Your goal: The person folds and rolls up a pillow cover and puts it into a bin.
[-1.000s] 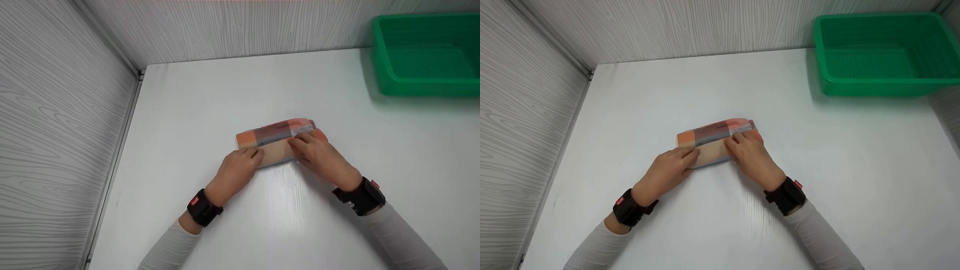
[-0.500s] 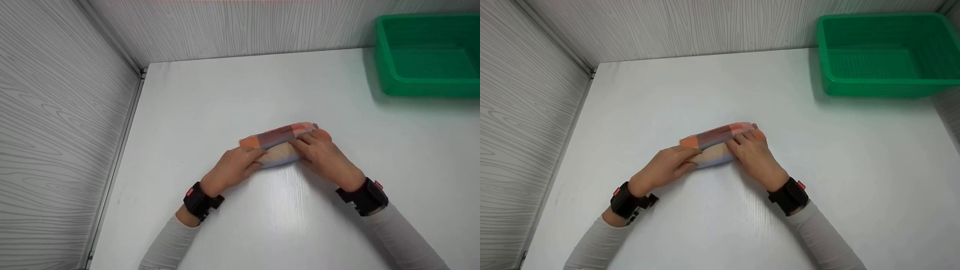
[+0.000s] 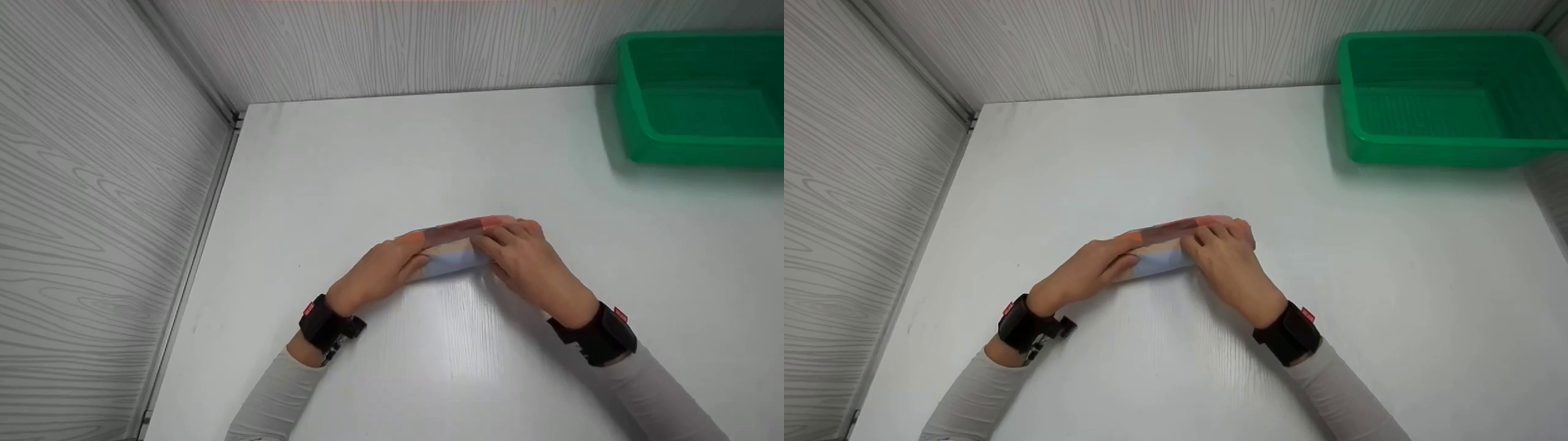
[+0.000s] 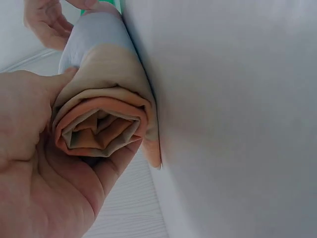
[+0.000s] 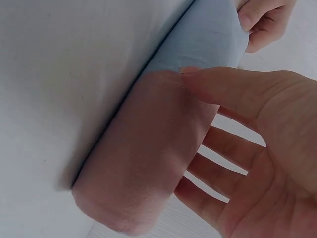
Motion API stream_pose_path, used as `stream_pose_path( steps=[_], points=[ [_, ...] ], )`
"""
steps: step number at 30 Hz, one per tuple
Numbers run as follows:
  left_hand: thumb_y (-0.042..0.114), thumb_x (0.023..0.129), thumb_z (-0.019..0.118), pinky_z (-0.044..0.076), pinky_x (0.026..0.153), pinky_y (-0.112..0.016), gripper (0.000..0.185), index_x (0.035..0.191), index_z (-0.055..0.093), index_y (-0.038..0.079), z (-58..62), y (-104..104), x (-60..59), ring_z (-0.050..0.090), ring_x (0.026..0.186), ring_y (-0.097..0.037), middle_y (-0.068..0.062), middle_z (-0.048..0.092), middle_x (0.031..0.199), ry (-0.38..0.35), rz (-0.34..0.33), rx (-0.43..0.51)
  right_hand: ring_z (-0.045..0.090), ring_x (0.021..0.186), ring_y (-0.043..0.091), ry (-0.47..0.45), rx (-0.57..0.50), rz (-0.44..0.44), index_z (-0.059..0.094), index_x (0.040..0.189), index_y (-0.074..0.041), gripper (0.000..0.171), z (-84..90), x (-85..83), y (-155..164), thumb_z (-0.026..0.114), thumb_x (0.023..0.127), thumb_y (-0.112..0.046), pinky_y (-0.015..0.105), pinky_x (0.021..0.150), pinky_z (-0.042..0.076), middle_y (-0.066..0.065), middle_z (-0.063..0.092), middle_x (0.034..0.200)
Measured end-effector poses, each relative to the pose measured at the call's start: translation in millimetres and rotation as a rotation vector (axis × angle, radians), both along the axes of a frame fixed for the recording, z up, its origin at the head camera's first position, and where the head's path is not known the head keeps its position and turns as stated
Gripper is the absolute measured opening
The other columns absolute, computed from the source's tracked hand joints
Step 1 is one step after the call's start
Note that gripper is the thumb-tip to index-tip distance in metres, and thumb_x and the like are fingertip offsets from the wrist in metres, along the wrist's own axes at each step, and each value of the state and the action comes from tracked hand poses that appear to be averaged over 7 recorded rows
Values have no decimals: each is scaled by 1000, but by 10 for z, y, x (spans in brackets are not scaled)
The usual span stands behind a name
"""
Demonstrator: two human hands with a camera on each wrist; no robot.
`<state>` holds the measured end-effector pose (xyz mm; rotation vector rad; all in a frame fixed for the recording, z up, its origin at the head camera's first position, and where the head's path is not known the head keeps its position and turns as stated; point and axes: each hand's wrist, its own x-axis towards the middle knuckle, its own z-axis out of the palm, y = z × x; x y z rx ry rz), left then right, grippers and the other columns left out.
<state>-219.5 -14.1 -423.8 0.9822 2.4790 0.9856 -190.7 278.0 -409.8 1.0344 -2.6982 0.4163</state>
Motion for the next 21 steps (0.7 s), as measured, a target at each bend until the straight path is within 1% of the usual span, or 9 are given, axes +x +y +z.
stream_pose_path(
  steps=[5,8,9,10,14,16,17,18,21],
  points=[
    [29,113,48,47,82,-32,23,126,62,15,-10,-8,-22,55,85,-14,2,59,95,-42,0,12,63,122,39,-16,8,-5,70,125,-5,47,4,-6,-23,84,82,7,52,95,48,15,71,120],
    [30,113,49,48,83,-32,24,122,64,14,7,0,-23,56,87,-13,3,61,96,-24,16,-1,64,119,39,-21,1,0,70,126,-4,46,-14,-20,-24,82,83,8,51,94,50,15,71,119],
    [30,113,49,48,83,-32,24,123,64,15,24,7,-9,57,87,-13,2,62,98,11,26,-21,65,119,39,-27,-8,2,70,126,-4,46,-26,-25,-23,82,83,8,52,94,51,15,72,119],
    [30,112,51,50,81,-32,24,123,65,14,45,21,16,58,87,-14,1,63,99,81,34,-58,66,117,39,-30,-17,5,70,126,-4,47,-39,-30,-21,83,82,7,51,93,53,15,72,118],
    [22,108,61,53,68,-30,16,117,66,9,148,138,218,62,86,-18,-5,63,102,526,63,-292,68,115,37,-36,-35,21,71,129,-4,54,-126,-48,-6,89,78,3,51,88,58,15,74,116],
    [12,104,66,50,62,-29,9,111,67,7,184,208,330,62,81,-20,-7,64,98,711,65,-368,68,113,37,-32,-9,23,70,130,-3,58,-169,-41,6,92,77,-2,51,85,59,16,73,118],
    [9,102,67,48,60,-28,8,110,67,8,190,235,372,61,79,-19,-6,64,96,757,60,-384,66,114,38,-32,13,18,69,131,-3,59,-187,-34,12,93,77,-4,52,84,58,17,71,120],
    [5,100,68,46,58,-28,9,108,67,9,192,252,405,60,77,-19,-6,64,94,767,51,-384,65,115,39,-39,32,11,68,131,-2,60,-197,-24,17,93,77,-6,53,83,58,18,70,122],
    [7,99,71,44,55,-28,8,106,67,10,166,255,435,58,70,-18,-5,64,88,742,34,-373,62,113,43,-57,86,-17,64,130,2,68,-211,2,28,97,74,-15,56,84,56,23,64,124]
  ],
)
